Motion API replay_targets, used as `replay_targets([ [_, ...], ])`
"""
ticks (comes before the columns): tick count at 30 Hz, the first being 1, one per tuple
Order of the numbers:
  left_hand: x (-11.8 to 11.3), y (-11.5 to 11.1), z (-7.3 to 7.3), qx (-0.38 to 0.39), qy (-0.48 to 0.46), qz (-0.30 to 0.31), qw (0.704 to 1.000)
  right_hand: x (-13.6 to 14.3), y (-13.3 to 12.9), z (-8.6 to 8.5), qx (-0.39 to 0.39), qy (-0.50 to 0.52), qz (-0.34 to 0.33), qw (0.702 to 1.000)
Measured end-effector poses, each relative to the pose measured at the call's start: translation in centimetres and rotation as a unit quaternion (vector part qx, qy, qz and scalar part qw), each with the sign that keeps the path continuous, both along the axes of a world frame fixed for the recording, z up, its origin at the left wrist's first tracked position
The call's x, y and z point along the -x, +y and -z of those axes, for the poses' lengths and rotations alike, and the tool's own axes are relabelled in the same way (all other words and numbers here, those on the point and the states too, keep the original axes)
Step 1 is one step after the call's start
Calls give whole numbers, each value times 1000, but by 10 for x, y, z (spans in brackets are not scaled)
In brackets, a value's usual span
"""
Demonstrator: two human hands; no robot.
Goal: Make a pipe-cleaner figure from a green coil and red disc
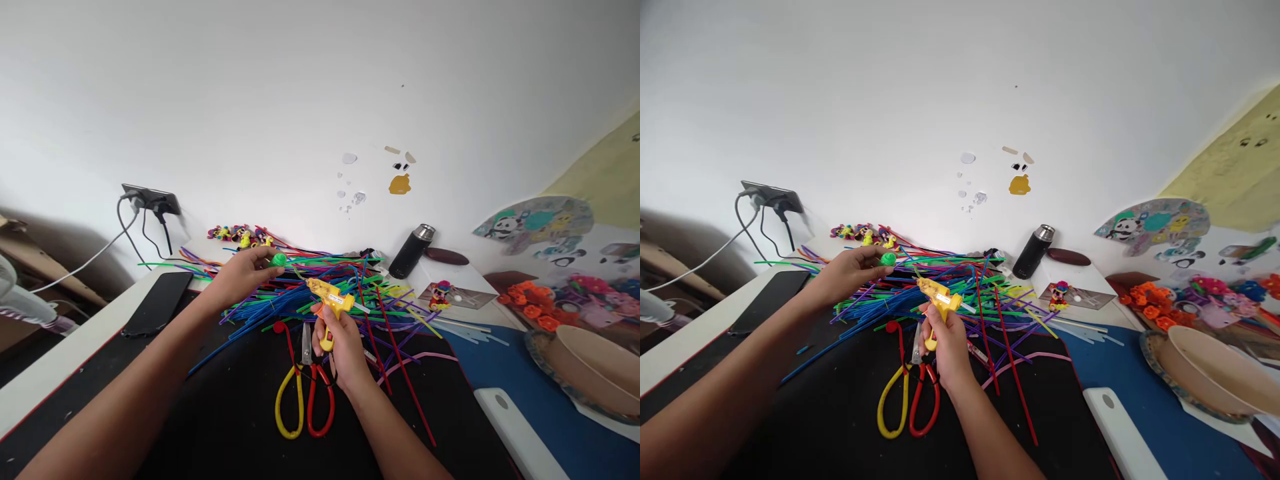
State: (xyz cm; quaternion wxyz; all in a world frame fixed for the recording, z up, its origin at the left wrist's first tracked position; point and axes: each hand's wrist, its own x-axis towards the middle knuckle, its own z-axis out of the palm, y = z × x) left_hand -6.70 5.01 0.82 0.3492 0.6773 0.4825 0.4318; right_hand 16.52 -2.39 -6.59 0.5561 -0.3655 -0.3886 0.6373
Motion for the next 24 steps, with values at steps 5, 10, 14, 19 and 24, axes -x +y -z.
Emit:
replay_targets([
  [5, -14, 2, 16, 10, 38, 8, 999, -16, 1, 10, -5, -55, -10, 998],
  [10, -29, -1, 26, 16, 60, 16, 998, -27, 5, 0, -35, -80, 42, 995],
  [14, -39, -6, 25, 20, 70, 16, 997, -30, 5, -7, -47, -82, 46, 994],
  [19, -45, -10, 24, -5, 81, -3, 997, -27, -2, -11, -49, -98, 23, 994],
  [24, -44, -11, 25, -26, 104, -20, 994, -24, -8, -13, -51, -136, 12, 989],
])
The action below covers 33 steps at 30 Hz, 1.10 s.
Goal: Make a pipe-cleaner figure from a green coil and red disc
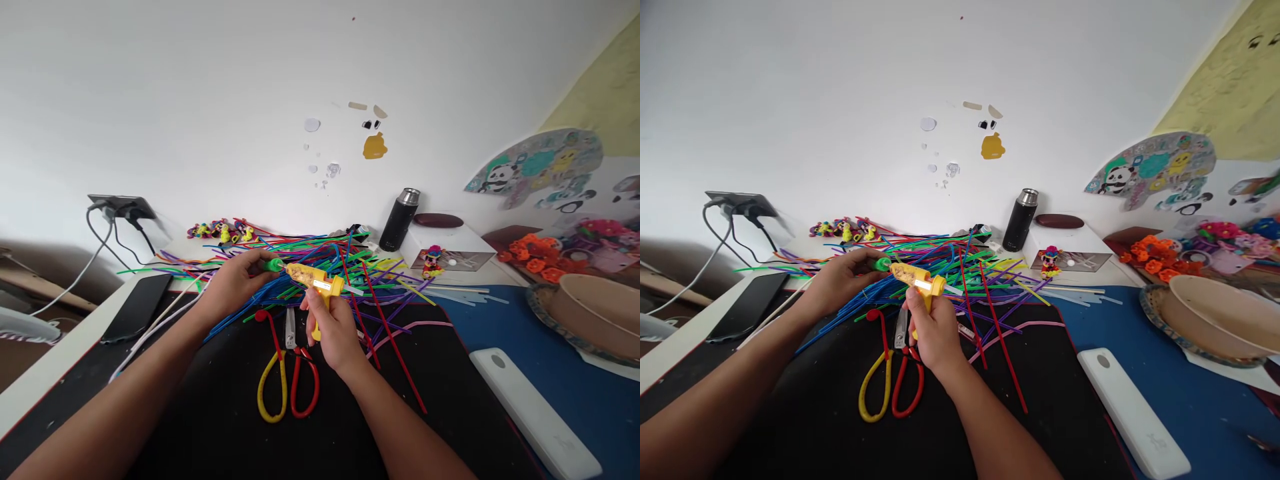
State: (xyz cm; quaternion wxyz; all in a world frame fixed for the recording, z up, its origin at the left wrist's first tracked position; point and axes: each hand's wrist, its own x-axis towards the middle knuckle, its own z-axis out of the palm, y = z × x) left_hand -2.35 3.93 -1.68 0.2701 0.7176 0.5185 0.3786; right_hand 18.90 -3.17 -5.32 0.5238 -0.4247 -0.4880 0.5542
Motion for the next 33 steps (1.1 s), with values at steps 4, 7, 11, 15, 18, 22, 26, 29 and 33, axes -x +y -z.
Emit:
replay_targets([
  [4, 2, 0, -1, 4, -4, 9, 1000, 2, -3, 1, -2, -15, -1, 1000],
  [7, 1, 0, -3, 1, 5, 15, 1000, 2, -3, 1, 0, -17, 9, 1000],
  [11, 1, -1, -4, -14, 19, 20, 1000, 0, -1, 2, -1, -26, 21, 999],
  [15, 1, 0, -1, -42, 34, 15, 998, 1, -2, 2, 8, -25, 20, 999],
  [18, 2, 0, 1, -52, 38, 17, 998, 2, -4, 3, 12, -25, 19, 999],
  [22, 1, -1, 0, -49, 38, 21, 998, 3, -4, 5, 12, -29, 20, 999],
  [26, -1, -3, -3, -44, 46, 21, 998, 2, -3, 6, 2, -37, 14, 999],
  [29, -1, -4, -5, -46, 45, 21, 998, 1, -3, 6, -2, -42, 23, 999],
  [33, -1, -5, -5, -45, 44, 25, 998, 1, -4, 4, 3, -42, 27, 999],
])
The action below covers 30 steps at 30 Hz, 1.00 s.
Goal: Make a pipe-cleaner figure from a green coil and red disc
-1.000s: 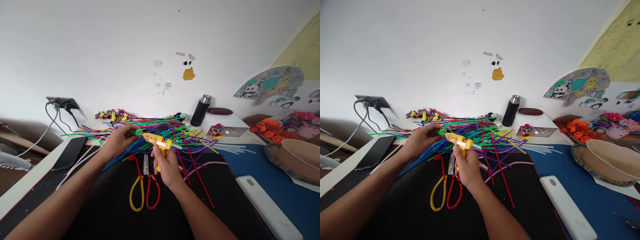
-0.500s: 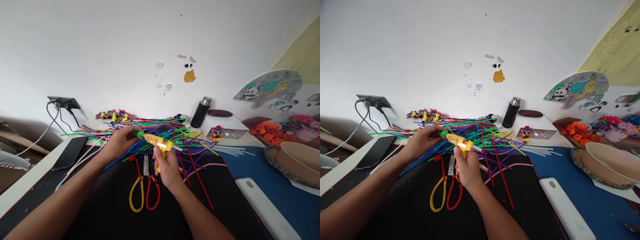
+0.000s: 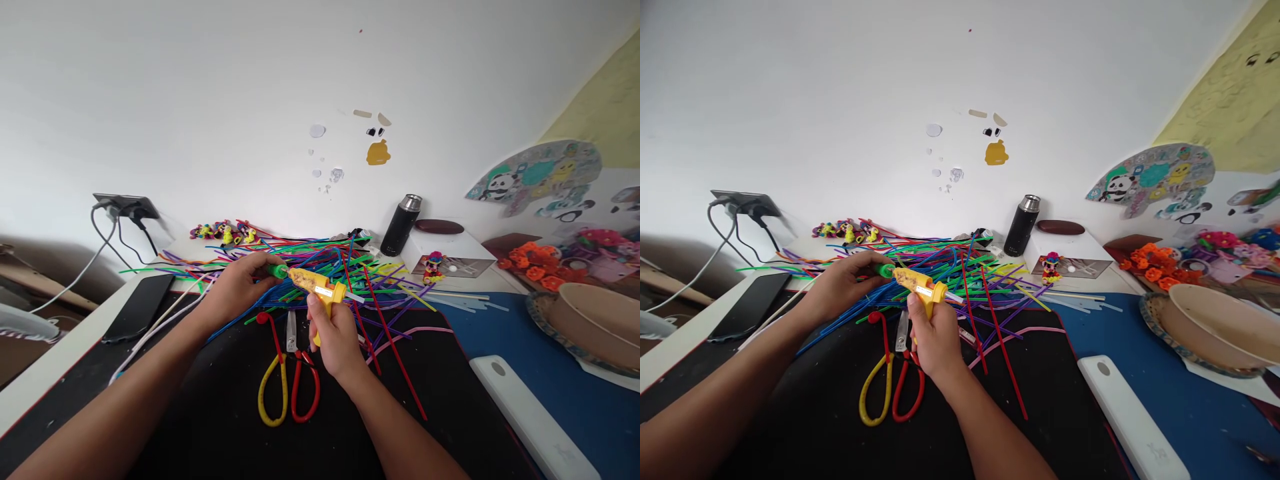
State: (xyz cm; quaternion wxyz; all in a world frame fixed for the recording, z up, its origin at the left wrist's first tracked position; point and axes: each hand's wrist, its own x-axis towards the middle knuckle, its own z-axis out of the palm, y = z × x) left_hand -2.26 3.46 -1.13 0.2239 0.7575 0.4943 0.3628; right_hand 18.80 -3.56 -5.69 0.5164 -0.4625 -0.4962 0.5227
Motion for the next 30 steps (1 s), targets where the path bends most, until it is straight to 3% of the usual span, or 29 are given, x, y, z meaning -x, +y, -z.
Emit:
replay_targets([
  [8, -2, -2, -6, -17, 14, 10, 1000, 0, 0, -2, -6, -10, 4, 1000],
  [17, 5, 2, 2, 5, 2, 8, 1000, 3, -3, 1, -9, -25, -2, 1000],
  [30, 4, -1, -2, 3, 1, -1, 1000, 0, -2, 0, -9, -16, 9, 1000],
])
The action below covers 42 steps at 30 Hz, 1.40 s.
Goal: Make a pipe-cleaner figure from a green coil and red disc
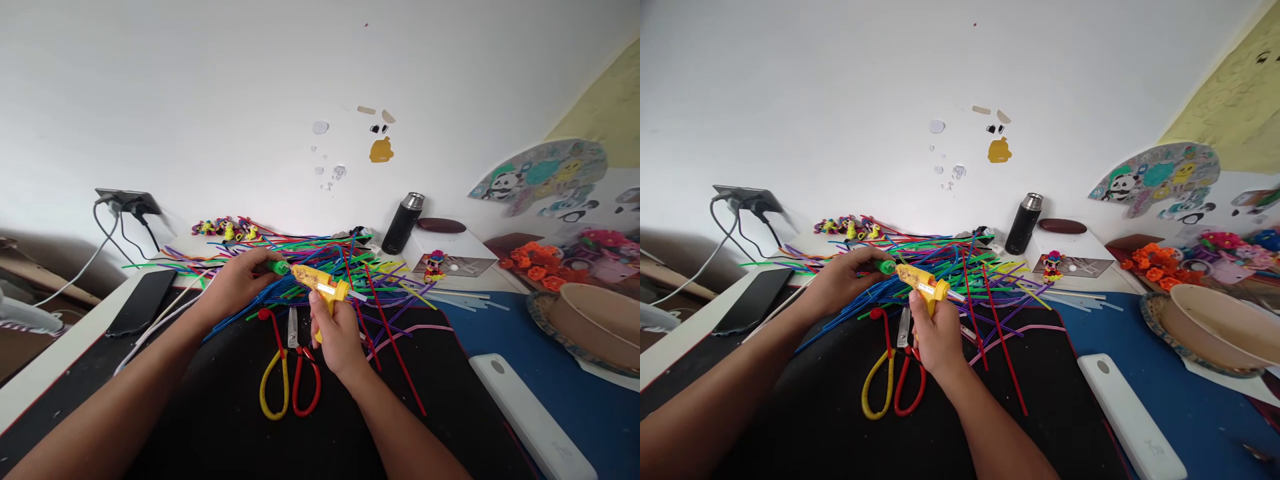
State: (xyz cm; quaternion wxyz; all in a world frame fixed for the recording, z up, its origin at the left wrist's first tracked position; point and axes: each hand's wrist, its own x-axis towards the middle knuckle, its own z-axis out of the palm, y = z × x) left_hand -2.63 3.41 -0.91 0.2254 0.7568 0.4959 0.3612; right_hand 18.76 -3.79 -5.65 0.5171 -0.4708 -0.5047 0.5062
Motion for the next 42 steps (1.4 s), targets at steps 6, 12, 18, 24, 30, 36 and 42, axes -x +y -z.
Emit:
replay_targets([
  [6, 0, -1, -1, 5, 7, 1, 1000, -1, 0, -1, 2, -8, -2, 1000],
  [12, 0, -1, 1, 5, 4, 14, 1000, -1, 0, -2, -3, -5, 5, 1000],
  [18, 0, -1, 1, 12, -14, 5, 1000, -1, 0, -3, 0, -9, 5, 1000],
  [24, -1, -1, -1, 15, -33, -2, 999, 0, -2, -6, 3, -13, 1, 1000],
  [30, -1, 0, -1, 7, -31, -6, 999, 1, -3, -6, -5, -27, -9, 1000],
  [36, -2, -3, -3, 12, -32, -9, 999, 1, -3, -7, 3, -13, -1, 1000],
  [42, -1, -2, -4, 11, -41, -2, 999, 3, -3, -2, -30, -34, -7, 999],
])
